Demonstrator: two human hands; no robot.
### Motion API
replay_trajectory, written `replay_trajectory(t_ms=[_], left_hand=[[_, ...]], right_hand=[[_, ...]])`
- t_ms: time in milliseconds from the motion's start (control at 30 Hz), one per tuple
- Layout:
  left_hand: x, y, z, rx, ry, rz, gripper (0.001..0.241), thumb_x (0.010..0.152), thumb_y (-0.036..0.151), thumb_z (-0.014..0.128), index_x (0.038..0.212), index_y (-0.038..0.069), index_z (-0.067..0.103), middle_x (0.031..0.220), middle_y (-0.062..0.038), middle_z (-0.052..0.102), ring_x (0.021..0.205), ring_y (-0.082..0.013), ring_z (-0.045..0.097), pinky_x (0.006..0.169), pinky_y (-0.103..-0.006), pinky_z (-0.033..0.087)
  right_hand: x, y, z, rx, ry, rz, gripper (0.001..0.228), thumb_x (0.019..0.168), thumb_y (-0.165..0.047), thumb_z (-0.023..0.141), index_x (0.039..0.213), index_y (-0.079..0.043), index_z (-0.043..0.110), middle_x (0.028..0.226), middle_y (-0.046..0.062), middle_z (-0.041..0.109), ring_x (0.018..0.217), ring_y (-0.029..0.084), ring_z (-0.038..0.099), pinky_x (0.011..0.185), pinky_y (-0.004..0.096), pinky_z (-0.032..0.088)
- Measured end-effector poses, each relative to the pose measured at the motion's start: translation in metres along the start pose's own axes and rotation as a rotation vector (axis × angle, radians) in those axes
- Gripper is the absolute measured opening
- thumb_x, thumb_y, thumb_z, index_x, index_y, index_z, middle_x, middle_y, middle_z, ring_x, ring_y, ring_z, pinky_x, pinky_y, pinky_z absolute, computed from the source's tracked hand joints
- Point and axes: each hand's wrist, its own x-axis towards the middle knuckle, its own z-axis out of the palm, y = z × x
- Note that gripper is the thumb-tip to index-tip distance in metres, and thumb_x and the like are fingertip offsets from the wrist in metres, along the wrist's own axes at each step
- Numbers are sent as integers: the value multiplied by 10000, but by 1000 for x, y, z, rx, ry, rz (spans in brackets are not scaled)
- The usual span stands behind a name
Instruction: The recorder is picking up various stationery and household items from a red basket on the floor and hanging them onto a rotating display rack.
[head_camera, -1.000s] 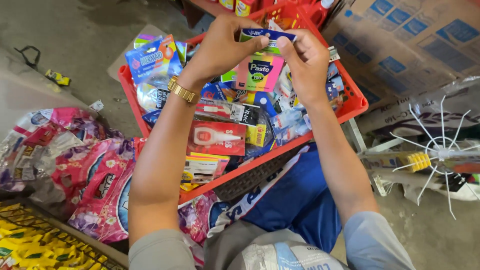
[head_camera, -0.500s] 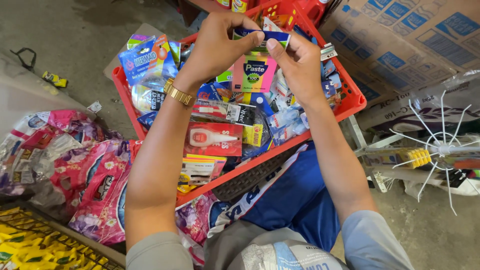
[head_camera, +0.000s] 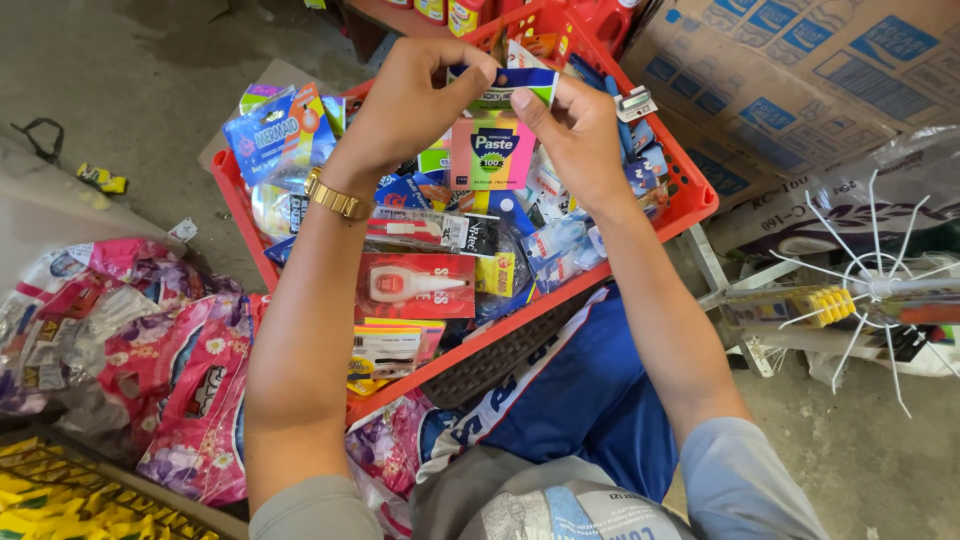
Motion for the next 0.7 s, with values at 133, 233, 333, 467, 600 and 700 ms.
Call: replay_trajectory(t_ms=[133,233,333,467,600,700], left_hand=[[2,18,1,17,-13,-59,197,1001,172,729,1077,-8,754,849,32,687,768,-1,574,668,-229,484],[2,15,2,137,60,206,211,1032,150,750,1128,-36,734,1012,-24,747,933,-57,661,818,-260,541],[-2,69,6,167,100,-35,236,997,213,751,1112,7,750,936,-57,739,778,-119,648,708,-295,512],[-12,99,15,285,44,25,241,985,213,749,1130,21,756,910,-32,743,811,-54,613,699,-240,499],[-17,133,39,220,18,-116,215,939,199,756,1099,58,781,842,-36,734,720,-68,572,587,-259,453],[-10,144,61,210,-25,-51,215,891,189,765,1056,51,783,898,-20,749,765,-66,616,618,-260,495]], right_hand=[[3,6,-1,-8,40,-49,245,1066,-215,695,1196,-7,702,1017,-7,729,921,44,648,827,239,556],[6,22,-2,-37,119,-54,220,1043,-213,712,1158,-25,716,957,-35,701,859,27,597,770,226,519],[0,21,3,-116,198,-103,208,1014,-206,759,1135,-38,739,949,-19,610,869,60,527,764,254,466],[-27,-49,-6,-184,248,-267,294,1005,-215,711,1237,-33,709,1081,9,661,970,78,571,863,291,492],[-59,-75,-28,-150,247,-251,238,1035,-187,696,1202,-18,698,1158,34,702,1005,81,654,881,303,560],[-82,-98,-52,-317,285,-291,178,1030,-154,726,1149,-22,721,1026,50,735,914,102,697,811,293,577]])
